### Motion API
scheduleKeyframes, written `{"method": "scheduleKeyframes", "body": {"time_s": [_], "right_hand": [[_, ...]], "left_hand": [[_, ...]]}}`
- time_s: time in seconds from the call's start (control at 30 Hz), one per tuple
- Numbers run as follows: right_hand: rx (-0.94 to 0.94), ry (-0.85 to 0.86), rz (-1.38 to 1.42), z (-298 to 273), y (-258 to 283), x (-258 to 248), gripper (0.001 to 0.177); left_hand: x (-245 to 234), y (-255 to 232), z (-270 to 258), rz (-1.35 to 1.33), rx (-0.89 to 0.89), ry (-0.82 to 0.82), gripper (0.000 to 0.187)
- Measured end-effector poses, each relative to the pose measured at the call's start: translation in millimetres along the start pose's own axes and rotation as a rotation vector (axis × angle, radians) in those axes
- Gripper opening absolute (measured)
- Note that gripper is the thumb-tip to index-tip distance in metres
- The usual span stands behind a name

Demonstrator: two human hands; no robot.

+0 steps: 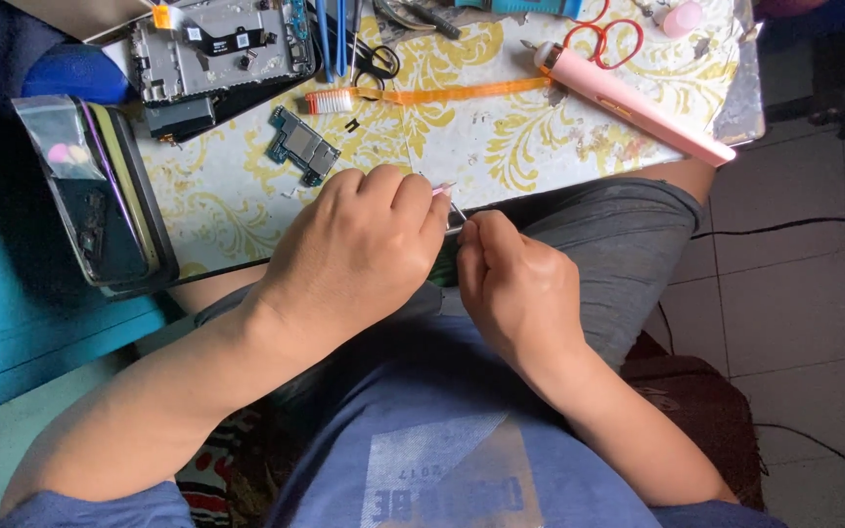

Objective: The person is repairing a small electronic component, likely a phone motherboard, using a screwdriver and tweezers. They unscrew parts, remove a small metal piece, and manipulate tiny components on the circuit board.

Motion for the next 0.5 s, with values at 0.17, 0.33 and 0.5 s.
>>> {"method": "scheduleKeyframes", "body": {"time_s": [0.17, 0.33, 0.5], "right_hand": [[0.057, 0.060, 0.012, 5, -4, 3, 0.029], [0.172, 0.193, -0.005, 10, -9, 8, 0.029], [0.174, 0.213, -0.028, 10, -7, 11, 0.030]], "left_hand": [[10, -2, 4, 0.016, 0.027, 0.057, 0.025], [18, 0, 3, -0.016, 0.058, 0.076, 0.016], [25, 1, 6, -0.092, 0.105, 0.080, 0.013]]}}
Point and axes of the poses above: each hand's wrist, its own z-axis towards the middle knuckle, its own x-axis out of the palm, y = z × x, the point moved 10 cm from there along z, towards the middle knuckle, and after that the axes turned 13 degrees about x, right-handed, at the moved point
